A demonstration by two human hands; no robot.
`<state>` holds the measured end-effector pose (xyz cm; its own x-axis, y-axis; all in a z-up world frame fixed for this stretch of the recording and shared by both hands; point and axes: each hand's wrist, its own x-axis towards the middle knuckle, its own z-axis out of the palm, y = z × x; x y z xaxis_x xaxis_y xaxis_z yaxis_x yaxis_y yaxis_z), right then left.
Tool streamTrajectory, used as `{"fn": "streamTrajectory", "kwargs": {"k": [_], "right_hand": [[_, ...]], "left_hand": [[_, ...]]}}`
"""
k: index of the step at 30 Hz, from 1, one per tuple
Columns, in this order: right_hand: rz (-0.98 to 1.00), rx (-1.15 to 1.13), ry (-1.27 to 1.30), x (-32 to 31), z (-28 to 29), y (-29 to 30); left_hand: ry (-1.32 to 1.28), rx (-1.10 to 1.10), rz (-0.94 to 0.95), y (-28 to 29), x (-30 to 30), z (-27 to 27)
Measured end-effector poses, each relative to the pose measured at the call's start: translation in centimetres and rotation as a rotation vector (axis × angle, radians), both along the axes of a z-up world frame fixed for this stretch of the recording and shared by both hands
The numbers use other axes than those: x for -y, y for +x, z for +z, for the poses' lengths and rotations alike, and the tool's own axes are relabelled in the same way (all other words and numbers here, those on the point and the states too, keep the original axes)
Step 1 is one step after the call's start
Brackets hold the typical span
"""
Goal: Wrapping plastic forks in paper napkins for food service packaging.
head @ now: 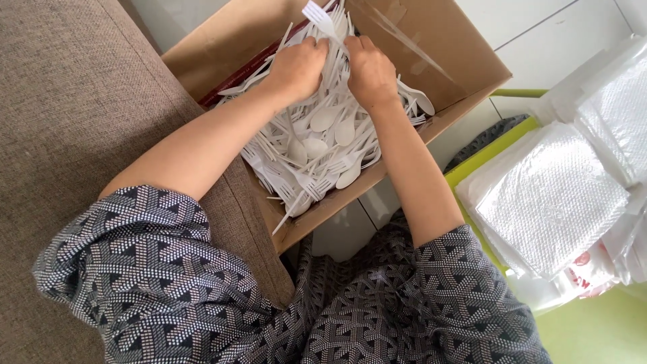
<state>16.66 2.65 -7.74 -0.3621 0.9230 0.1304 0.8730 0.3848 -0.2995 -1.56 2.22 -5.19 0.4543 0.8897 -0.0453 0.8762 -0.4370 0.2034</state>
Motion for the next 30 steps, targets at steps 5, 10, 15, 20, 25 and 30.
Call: {"fn": "streamTrajectory", "kwargs": {"k": [5,10,15,20,25,30], "right_hand": [[-0.054,-0.136,-0.089,0.6,1.7,-0.2],[-0.062,-0.223,-0.178,0.6,1.5,-0.3],[0.044,-0.244,-0.214,1.8,3.7,-0.8],[0.124,-0.447,-0.258,2.3,4.7,-1.1],[0.142,-0.476,-0.250,1.6,3.1,-1.0],[0.086,-0.502,-0.329,1.8,4.6,-0.9]], "left_hand": [[-0.196,0.237,0.094,-0.6,0.2,2.9],[-0.424,0.343,0.297,-1.0,-0.9,3.2],[-0.397,0.505,0.354,-1.6,-2.2,3.2],[-0.386,0.729,0.530,-2.0,-4.0,3.5],[-0.508,0.943,0.693,-1.0,-3.9,4.3],[-0.662,1.219,0.708,0.1,-3.2,5.6]]}}
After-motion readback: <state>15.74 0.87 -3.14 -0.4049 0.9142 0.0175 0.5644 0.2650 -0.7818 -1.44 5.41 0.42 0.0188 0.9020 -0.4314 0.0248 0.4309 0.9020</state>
